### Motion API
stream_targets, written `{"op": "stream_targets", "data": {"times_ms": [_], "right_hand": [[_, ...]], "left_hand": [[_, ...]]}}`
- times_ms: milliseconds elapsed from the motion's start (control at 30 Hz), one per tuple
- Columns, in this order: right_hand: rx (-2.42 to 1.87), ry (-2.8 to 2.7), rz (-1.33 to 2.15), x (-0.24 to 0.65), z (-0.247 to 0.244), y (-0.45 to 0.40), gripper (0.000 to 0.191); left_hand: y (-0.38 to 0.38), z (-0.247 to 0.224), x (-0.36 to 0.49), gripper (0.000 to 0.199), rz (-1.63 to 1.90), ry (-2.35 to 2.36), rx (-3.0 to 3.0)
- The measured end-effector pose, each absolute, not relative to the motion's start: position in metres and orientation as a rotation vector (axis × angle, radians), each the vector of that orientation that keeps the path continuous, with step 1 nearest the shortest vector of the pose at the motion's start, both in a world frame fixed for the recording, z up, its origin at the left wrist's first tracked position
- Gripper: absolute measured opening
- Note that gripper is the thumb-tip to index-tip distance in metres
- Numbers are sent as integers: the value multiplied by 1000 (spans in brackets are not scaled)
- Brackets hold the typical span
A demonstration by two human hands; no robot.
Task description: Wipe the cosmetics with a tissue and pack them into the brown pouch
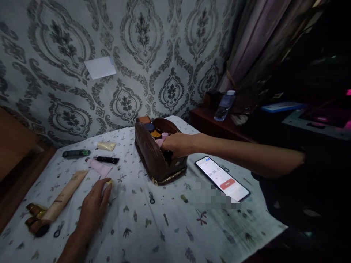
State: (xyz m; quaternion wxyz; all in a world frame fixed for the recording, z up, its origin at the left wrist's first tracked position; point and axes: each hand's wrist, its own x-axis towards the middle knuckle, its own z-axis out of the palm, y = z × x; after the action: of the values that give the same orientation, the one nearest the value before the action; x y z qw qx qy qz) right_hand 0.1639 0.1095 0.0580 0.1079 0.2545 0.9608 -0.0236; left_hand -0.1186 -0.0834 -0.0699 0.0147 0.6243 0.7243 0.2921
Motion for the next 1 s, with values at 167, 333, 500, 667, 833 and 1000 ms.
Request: {"op": "stream_targets", "data": {"times_ms": [167,333,500,667,833,1000], "right_hand": [[720,2741,60,159,62,106,70],[733,2770,-27,159,65,107,65],[689,2927,-372,175,86,106,40],[1054,3355,-504,173,83,65,20],[615,3307,-964,134,14,13,22],[894,2964,-1538,63,-60,7,29]], "left_hand": [[-86,-76,-125,41,906,2219,1927],[-87,-78,-135,41,923,2220,1910],[-86,-73,-148,46,1052,2290,1811],[-84,-63,-160,46,1247,2348,1632],[-80,-69,-161,43,1454,2289,1481],[-77,-95,-149,48,1148,2234,1758]]}}
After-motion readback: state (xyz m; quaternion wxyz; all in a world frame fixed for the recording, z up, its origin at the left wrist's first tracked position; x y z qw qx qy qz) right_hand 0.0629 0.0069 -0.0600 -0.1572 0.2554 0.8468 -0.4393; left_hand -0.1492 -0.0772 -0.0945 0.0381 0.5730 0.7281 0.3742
